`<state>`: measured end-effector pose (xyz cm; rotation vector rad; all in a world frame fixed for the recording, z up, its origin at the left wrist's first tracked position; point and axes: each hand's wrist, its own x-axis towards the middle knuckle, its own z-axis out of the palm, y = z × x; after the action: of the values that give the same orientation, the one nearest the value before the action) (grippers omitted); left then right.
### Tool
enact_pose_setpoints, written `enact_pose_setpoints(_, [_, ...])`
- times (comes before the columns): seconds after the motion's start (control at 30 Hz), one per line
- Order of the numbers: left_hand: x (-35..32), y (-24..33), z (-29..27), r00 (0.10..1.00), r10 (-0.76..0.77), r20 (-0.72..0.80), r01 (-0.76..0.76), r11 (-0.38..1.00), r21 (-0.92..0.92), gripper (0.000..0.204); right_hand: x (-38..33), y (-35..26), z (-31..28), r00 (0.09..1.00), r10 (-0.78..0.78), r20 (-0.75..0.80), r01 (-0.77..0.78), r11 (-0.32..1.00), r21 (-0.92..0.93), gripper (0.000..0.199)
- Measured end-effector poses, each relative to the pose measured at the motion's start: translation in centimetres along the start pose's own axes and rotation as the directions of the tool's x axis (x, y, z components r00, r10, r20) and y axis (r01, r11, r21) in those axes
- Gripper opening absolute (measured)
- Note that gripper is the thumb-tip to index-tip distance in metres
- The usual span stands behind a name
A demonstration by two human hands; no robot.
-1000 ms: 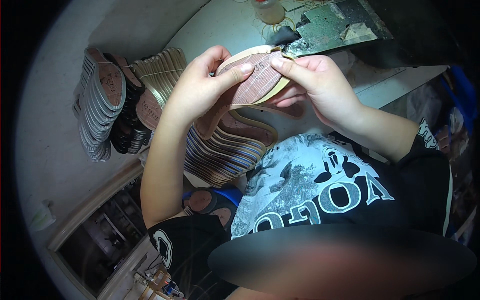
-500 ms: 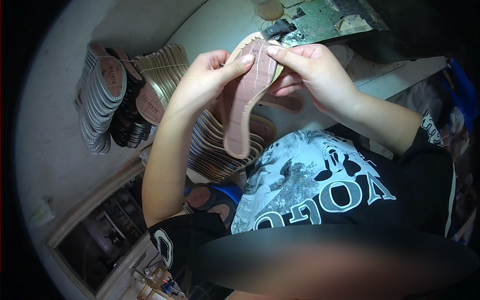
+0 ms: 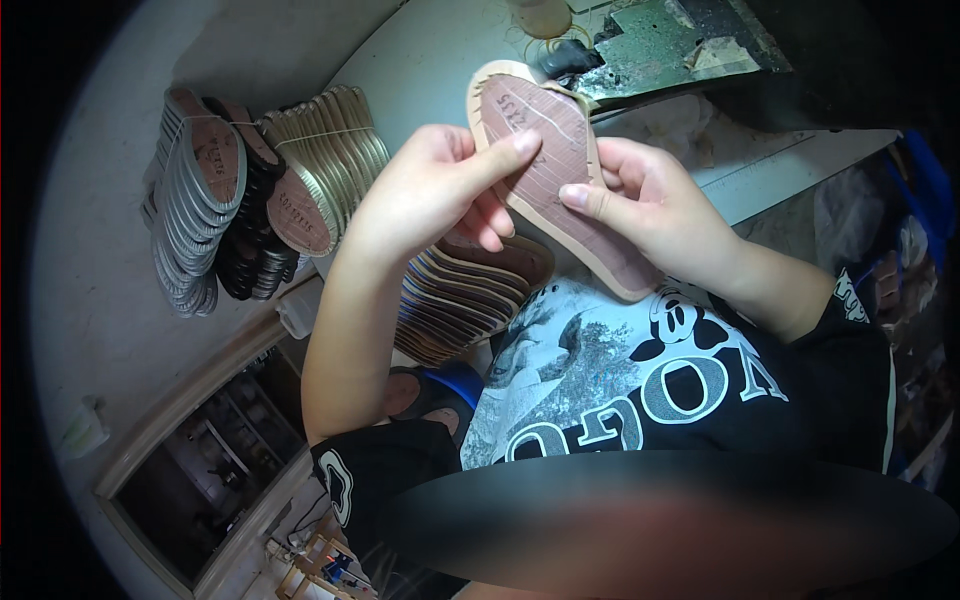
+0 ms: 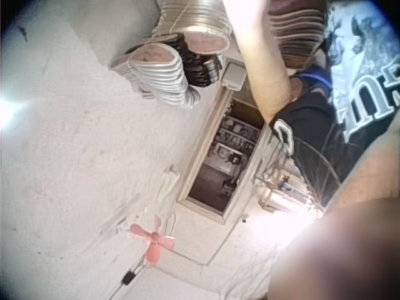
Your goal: Applying glue or adhesive to shoe insoles and component stacks in a manufacturing setting.
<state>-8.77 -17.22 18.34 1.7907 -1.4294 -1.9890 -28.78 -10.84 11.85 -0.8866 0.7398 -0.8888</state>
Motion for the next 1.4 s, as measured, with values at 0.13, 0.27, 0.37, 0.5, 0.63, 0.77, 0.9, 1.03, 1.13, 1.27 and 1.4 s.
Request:
enact_pose_setpoints(0.13, [-0.2, -0.2, 0.4, 0.999, 0.024, -0.029, -0.024, 1.000, 0.009, 0.036, 0.4, -0.8, -0.8, 0.994, 0.112, -0.009, -0.111, 0.994, 0.009, 0.026])
enact_pose_setpoints(0.27, [-0.2, -1.2, 1.8, 0.971, 0.135, -0.198, -0.146, 0.988, -0.042, 0.035, -0.4, -1.2, -2.6, 0.985, 0.163, 0.050, -0.150, 0.968, -0.201, 0.029])
enact_pose_setpoints(0.37, [-0.1, -1.9, 1.8, 0.945, 0.194, -0.265, -0.202, 0.979, -0.003, 0.036, -1.9, -1.2, -3.9, 0.975, 0.215, 0.054, -0.186, 0.927, -0.325, 0.031])
enact_pose_setpoints(0.5, [0.8, -2.3, 0.8, 0.929, 0.211, -0.303, -0.218, 0.976, 0.010, 0.042, -2.3, -1.3, -3.9, 0.974, 0.222, -0.036, -0.223, 0.927, -0.300, 0.033])
enact_pose_setpoints(0.63, [2.5, -1.4, -1.2, 0.908, 0.269, -0.320, -0.242, 0.963, 0.122, 0.044, -0.4, -1.0, -2.2, 0.976, 0.216, -0.025, -0.216, 0.949, -0.228, 0.032])
enact_pose_setpoints(0.77, [2.1, -0.8, -2.4, 0.854, 0.366, -0.369, -0.429, 0.898, -0.102, 0.028, 0.5, 0.8, 0.5, 0.998, 0.014, -0.056, -0.010, 0.998, 0.068, 0.030])
enact_pose_setpoints(0.9, [-2.2, -2.9, 1.8, 0.623, 0.459, -0.633, -0.781, 0.406, -0.474, 0.055, -1.3, 1.0, 1.5, 0.959, 0.067, 0.274, -0.060, 0.998, -0.034, 0.024])
enact_pose_setpoints(1.03, [-4.7, -2.8, 4.8, 0.587, 0.772, -0.243, -0.634, 0.252, -0.731, 0.075, -1.9, -0.6, 1.8, 0.935, 0.123, 0.333, 0.054, 0.878, -0.475, 0.033])
enact_pose_setpoints(1.13, [-5.5, -2.6, 5.3, 0.392, 0.859, -0.328, -0.919, 0.353, -0.176, 0.086, -2.2, -1.6, 2.1, 0.954, -0.207, 0.216, 0.298, 0.709, -0.639, 0.051])
enact_pose_setpoints(1.27, [-5.4, -3.6, 7.0, 0.318, 0.874, -0.367, -0.699, 0.477, 0.532, 0.100, -3.5, -3.0, 2.8, 0.909, -0.369, 0.194, 0.376, 0.927, 0.003, 0.053])
enact_pose_setpoints(1.4, [-5.2, -4.4, 8.7, 0.375, 0.808, -0.454, -0.736, 0.557, 0.384, 0.105, -5.0, -4.7, 3.2, 0.974, -0.170, 0.151, 0.118, 0.945, 0.306, 0.051])
